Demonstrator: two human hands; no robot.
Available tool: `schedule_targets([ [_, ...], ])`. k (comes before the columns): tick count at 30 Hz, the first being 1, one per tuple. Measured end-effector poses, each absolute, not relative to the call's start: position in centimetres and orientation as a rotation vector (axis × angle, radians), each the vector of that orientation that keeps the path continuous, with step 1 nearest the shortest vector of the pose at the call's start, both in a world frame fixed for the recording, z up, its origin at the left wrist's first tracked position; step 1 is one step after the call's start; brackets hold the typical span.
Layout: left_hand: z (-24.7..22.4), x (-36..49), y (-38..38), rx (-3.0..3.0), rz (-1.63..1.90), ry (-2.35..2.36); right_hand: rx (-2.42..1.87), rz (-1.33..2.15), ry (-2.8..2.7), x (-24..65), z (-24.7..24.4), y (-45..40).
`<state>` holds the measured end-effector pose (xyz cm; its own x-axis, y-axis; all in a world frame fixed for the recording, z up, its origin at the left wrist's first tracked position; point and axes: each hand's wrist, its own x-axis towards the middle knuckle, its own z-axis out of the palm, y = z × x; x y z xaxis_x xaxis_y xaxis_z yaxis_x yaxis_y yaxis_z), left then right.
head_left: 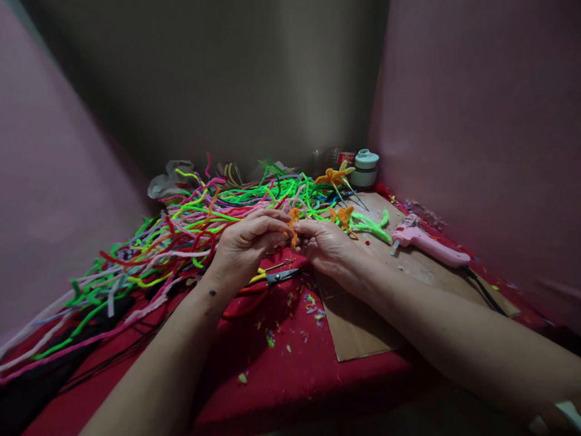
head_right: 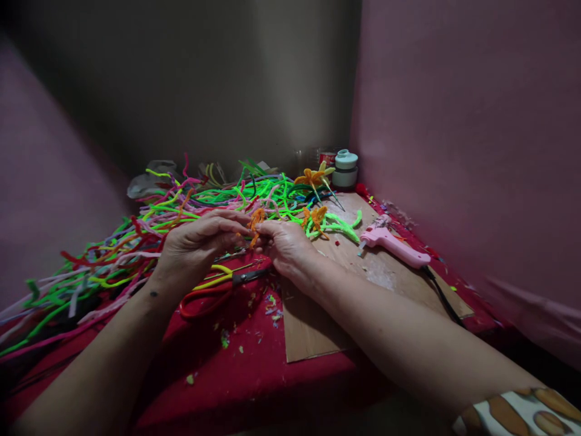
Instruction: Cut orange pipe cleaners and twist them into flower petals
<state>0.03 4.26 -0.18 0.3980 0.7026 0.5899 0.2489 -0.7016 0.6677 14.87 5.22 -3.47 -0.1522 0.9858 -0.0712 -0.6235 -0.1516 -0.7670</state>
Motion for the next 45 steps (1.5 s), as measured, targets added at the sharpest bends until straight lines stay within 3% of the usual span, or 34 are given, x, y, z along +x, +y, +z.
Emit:
schedule_targets([
  [8, -0.6, 0.2, 4.0, 1.903, 1.328, 0.956, -0.701, 1.493, -0.846, 14.6, -3.8, 4.9],
  [21, -0.5, 0.3, 4.3, 2.300, 1.054, 1.294, -0.731, 1.351, -1.045, 14.2, -4.8, 4.6],
  [31, -0.1, 0.3, 4.6, 1.932, 0.999, 1.213, -0.780, 1.418, -1.129, 14.4, -4.5, 4.6],
  [39, -0.7, 0.8, 4.0, 2.264, 1.030, 1.490, -0.838, 1.366, -1.216, 14.2, -4.8, 4.5],
  [45, -0.9, 0.9, 4.3, 2.072, 1.038, 1.417, -0.793, 1.498, -1.166, 14.3, -4.6, 4.5],
])
